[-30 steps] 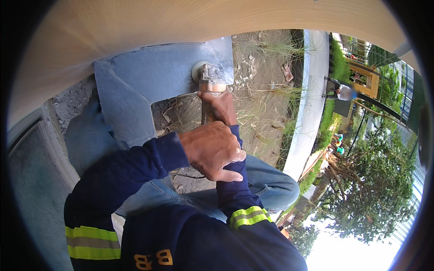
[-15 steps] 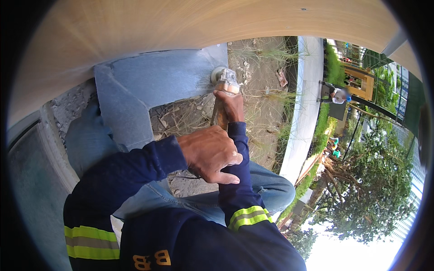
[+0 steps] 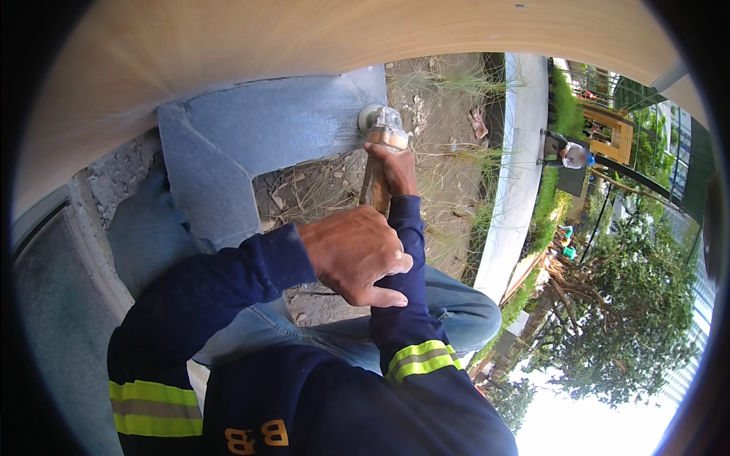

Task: The person uses an angle grinder to smooth a concrete base at the bottom of a wooden structure. The grinder is held with both hands and moved across the surface to remove material and create a flat finish.

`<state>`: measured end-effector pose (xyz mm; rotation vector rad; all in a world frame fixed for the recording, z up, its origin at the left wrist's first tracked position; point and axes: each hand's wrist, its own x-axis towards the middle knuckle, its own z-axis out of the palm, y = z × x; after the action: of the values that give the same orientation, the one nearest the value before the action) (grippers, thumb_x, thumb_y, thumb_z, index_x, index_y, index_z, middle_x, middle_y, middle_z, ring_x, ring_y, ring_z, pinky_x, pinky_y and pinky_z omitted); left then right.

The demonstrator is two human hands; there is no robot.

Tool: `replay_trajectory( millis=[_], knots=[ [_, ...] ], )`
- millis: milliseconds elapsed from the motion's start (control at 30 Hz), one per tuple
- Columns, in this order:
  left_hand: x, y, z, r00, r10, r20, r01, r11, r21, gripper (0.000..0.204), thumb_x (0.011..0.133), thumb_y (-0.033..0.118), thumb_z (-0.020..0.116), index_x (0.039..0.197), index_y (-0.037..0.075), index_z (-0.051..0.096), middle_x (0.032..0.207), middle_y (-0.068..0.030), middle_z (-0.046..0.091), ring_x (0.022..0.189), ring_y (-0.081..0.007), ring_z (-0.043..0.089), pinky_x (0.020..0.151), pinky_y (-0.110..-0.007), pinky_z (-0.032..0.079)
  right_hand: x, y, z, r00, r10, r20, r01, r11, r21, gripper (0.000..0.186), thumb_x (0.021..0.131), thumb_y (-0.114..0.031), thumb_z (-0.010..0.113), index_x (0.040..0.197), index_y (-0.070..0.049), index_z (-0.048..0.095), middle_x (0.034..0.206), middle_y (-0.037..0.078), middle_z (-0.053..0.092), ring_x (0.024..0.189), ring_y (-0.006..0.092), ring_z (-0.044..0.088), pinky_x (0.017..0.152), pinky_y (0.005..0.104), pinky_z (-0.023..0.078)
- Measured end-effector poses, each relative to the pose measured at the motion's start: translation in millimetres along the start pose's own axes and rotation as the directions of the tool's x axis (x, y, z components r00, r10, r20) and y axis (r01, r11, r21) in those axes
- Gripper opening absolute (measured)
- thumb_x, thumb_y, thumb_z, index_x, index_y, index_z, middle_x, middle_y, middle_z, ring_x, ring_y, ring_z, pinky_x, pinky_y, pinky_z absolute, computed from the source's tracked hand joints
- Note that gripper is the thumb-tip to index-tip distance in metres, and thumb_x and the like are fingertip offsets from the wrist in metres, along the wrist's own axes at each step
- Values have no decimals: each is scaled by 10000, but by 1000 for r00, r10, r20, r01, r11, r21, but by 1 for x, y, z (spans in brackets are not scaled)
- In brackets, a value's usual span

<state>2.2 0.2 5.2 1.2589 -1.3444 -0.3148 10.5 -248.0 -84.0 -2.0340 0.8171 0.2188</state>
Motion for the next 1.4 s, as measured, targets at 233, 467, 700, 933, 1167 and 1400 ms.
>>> replay_trajectory(
  millis=[233, 467, 700, 933, 1167, 1400],
  knots=[
    [-1, -2, 0, 1000, -19, -7, 19, 1000, 15, 474, 869, 467, 751, 698, 54, 592, 615, -104, 589, 609, -339, 647, 570, -466, 493, -17, -15, 20, 998, -58, 27, 58, 998, -13, 352, 767, -214, 819, 1026, 9, 734, 879, 81, 729, 740, 167, 657, 672, 322, 525],
    [-6, -9, 3, 998, -55, 19, 55, 998, 0, 462, 868, 468, 752, 700, 61, 611, 631, -100, 608, 614, -336, 651, 573, -455, 500, -40, -6, 62, 989, -70, 133, 68, 997, 26, 533, 762, -192, 864, 1173, 29, 607, 1003, 104, 711, 862, 178, 665, 777, 337, 544],
    [0, -3, 2, 999, -26, 33, 26, 999, 21, 464, 875, 475, 744, 712, 62, 612, 629, -92, 609, 606, -330, 650, 564, -450, 499, 3, -6, 6, 1000, -15, 7, 15, 999, 43, 394, 762, -258, 864, 1036, 3, 754, 910, 65, 739, 755, 159, 673, 680, 328, 544],
    [0, -5, 2, 999, -38, 38, 37, 999, 21, 470, 874, 473, 750, 707, 59, 601, 622, -95, 597, 604, -332, 647, 563, -453, 496, -10, -12, 23, 999, -26, 45, 28, 999, -45, 437, 754, -246, 861, 1074, 21, 729, 932, 86, 734, 790, 170, 670, 721, 331, 546],
    [-6, -7, 1, 997, -64, 38, 64, 998, 8, 490, 876, 473, 749, 681, 61, 572, 613, -99, 580, 603, -337, 639, 559, -459, 487, -28, -11, 63, 989, -45, 142, 36, 997, 63, 561, 736, -206, 864, 1166, 61, 624, 989, 142, 726, 846, 191, 684, 740, 344, 552],
    [1, 0, -1, 999, -13, 30, 12, 1000, 24, 484, 876, 483, 745, 701, 60, 589, 618, -99, 588, 609, -334, 649, 564, -455, 493, 15, 9, -11, 998, 18, -59, -19, 999, -29, 431, 758, -262, 875, 1071, 5, 746, 938, 68, 738, 778, 153, 671, 700, 323, 548]
  ],
)
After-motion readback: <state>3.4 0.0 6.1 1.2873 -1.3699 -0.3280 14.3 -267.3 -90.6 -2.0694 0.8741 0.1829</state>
